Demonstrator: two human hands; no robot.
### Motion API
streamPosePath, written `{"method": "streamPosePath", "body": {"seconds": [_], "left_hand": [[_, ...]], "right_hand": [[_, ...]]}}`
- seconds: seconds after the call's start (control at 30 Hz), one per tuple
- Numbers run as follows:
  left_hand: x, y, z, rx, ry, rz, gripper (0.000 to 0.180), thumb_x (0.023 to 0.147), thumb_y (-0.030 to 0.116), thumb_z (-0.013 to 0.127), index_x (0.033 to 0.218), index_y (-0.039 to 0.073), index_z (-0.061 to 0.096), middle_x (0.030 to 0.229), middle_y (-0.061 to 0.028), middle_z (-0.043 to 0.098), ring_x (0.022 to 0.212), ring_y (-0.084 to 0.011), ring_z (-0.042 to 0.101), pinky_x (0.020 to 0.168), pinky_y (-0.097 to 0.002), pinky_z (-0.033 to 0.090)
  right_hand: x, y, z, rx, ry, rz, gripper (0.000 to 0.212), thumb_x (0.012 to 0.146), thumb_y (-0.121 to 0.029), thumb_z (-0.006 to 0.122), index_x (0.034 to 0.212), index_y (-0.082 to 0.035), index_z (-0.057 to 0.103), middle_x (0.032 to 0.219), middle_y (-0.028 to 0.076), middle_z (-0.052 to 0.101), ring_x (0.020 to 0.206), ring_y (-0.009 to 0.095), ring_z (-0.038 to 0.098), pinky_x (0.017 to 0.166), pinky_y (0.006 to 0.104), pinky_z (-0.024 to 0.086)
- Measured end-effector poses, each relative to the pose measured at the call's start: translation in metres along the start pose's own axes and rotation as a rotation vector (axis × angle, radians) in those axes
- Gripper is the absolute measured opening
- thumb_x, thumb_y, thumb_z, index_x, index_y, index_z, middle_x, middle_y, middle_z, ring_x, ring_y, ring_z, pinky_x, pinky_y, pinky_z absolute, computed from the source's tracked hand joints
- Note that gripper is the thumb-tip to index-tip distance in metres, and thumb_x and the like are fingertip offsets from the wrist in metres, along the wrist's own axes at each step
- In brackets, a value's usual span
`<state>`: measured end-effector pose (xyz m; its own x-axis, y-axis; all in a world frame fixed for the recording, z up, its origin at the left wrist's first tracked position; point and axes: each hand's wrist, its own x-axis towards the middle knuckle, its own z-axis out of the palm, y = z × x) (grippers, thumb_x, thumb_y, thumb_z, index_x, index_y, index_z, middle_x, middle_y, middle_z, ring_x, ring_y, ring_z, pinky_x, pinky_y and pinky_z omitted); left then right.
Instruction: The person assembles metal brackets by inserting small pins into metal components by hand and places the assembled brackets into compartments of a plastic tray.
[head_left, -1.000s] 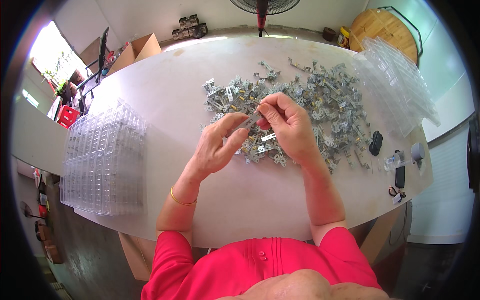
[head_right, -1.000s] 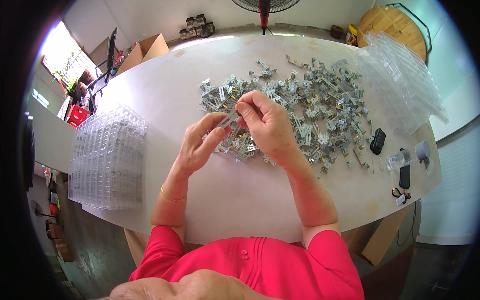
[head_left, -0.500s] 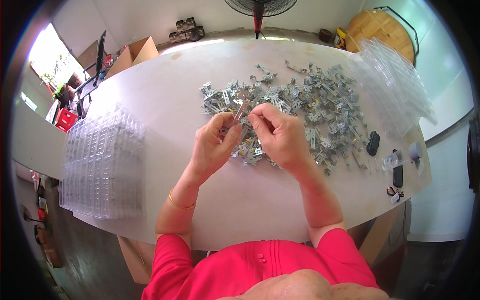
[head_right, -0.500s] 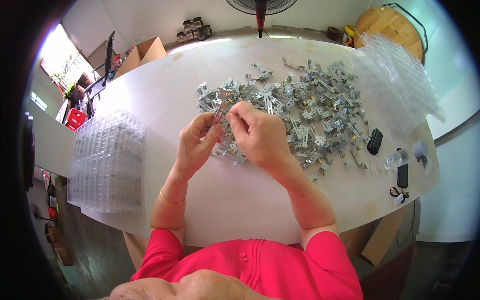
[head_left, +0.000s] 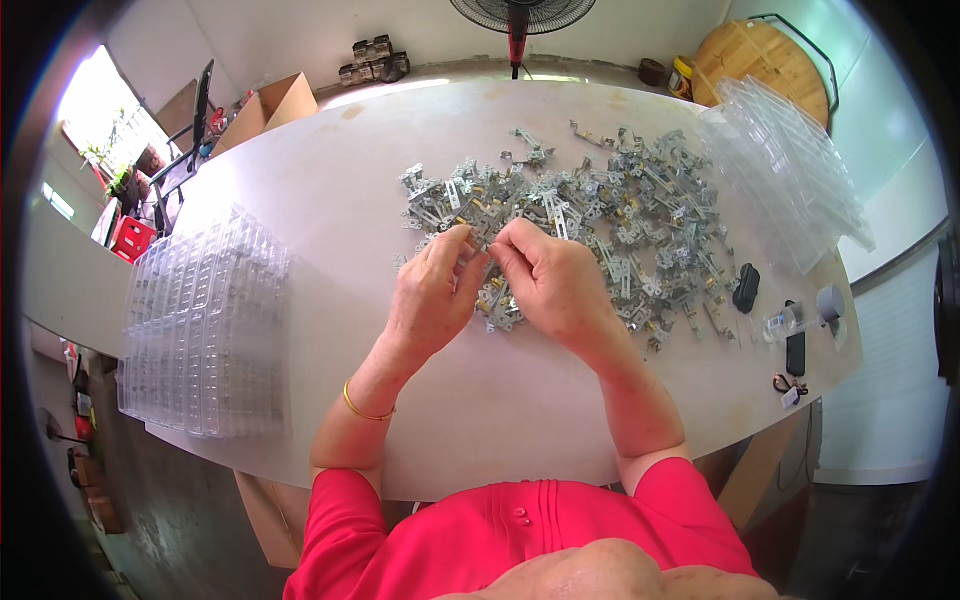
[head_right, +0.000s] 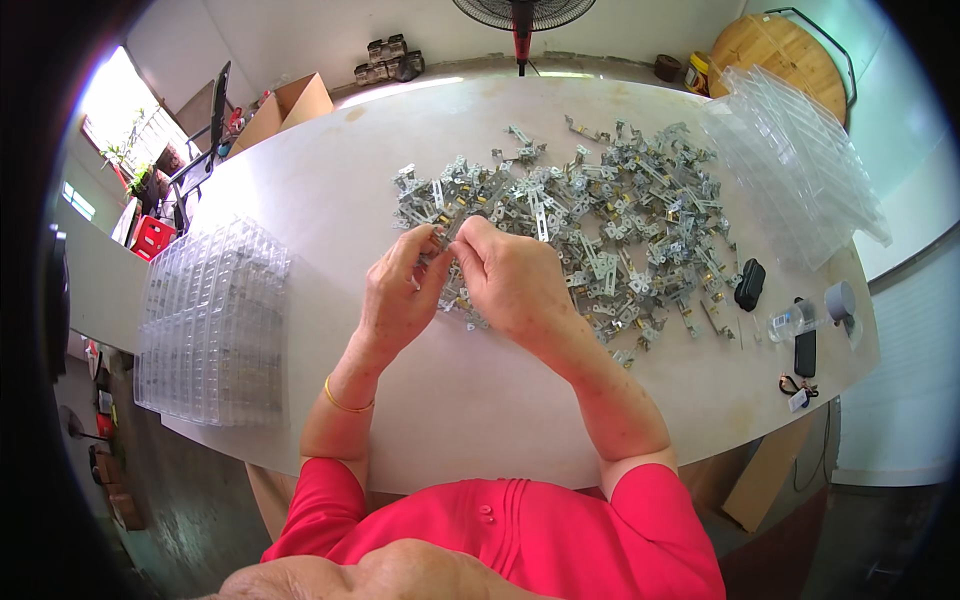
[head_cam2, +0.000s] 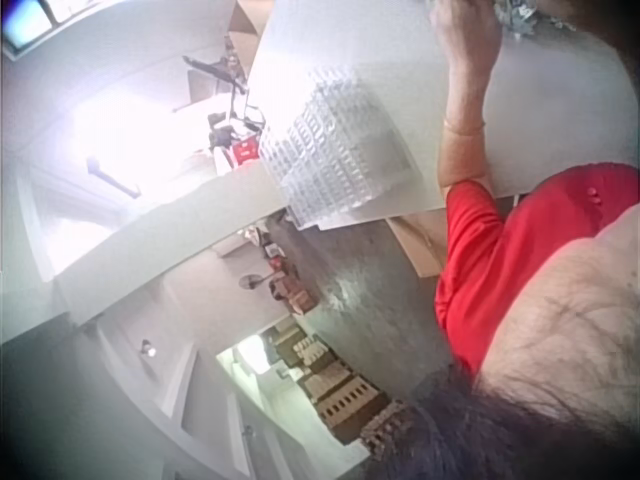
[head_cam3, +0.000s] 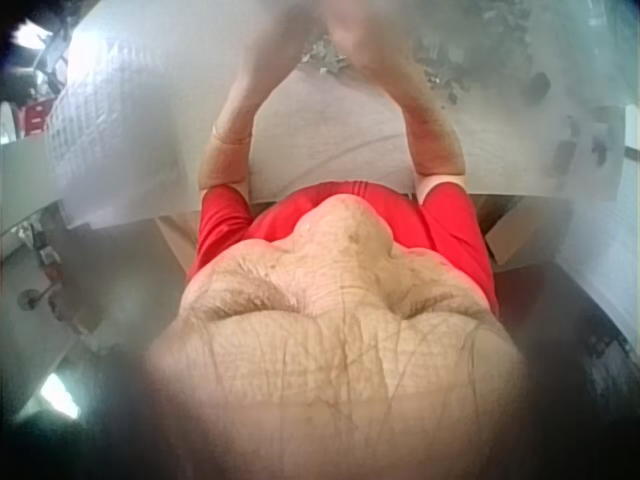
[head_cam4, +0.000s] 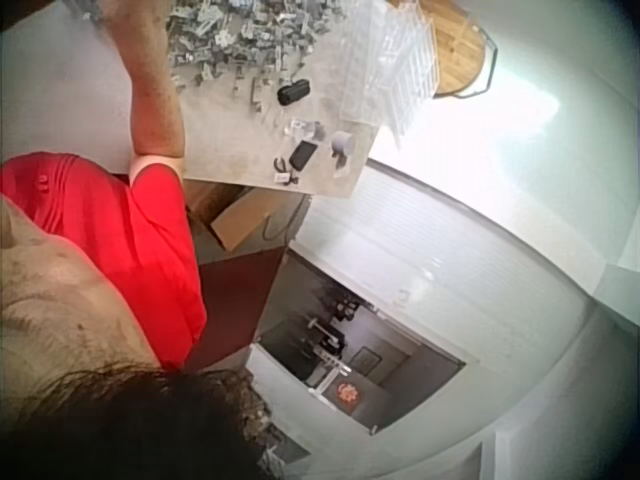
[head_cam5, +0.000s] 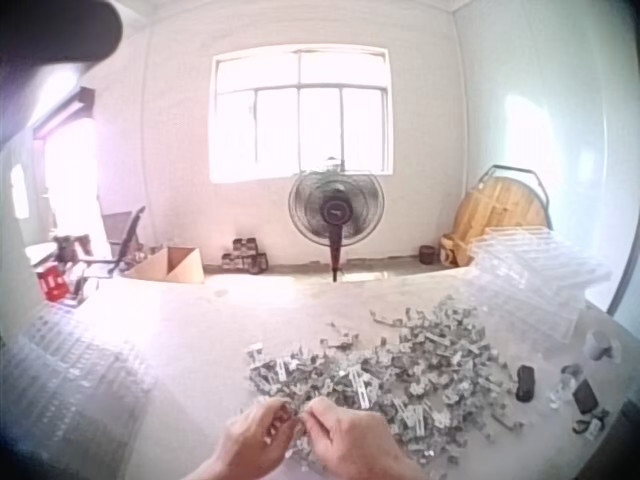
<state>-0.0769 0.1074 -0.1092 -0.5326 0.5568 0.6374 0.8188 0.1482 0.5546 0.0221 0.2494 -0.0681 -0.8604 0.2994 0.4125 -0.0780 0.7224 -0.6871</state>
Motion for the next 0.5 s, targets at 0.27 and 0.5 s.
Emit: {"method": "streamPosePath", "body": {"seconds": [0.27,0.5], "left_hand": [[-0.001,0.001,-0.008,-0.254,-0.004,-0.171,0.021,0.092,0.005,0.068,0.111,-0.002,0.062,0.088,-0.0062,0.067,0.077,-0.0091,0.062,0.064,-0.0276,0.053],[0.002,0.014,-0.021,-0.736,-0.306,-0.456,0.024,0.097,0.013,0.064,0.116,0.000,0.061,0.089,-0.0023,0.066,0.076,-0.0073,0.061,0.068,-0.0261,0.052]], "right_hand": [[0.006,0.000,-0.007,0.109,0.154,0.029,0.008,0.098,-0.014,0.064,0.098,-0.006,0.063,0.070,0.010,0.060,0.062,0.021,0.062,0.057,0.0345,0.045],[0.002,0.011,-0.009,0.501,0.188,0.056,0.010,0.102,-0.011,0.061,0.108,-0.005,0.064,0.095,0.000,0.064,0.084,0.008,0.059,0.072,0.0219,0.048]]}}
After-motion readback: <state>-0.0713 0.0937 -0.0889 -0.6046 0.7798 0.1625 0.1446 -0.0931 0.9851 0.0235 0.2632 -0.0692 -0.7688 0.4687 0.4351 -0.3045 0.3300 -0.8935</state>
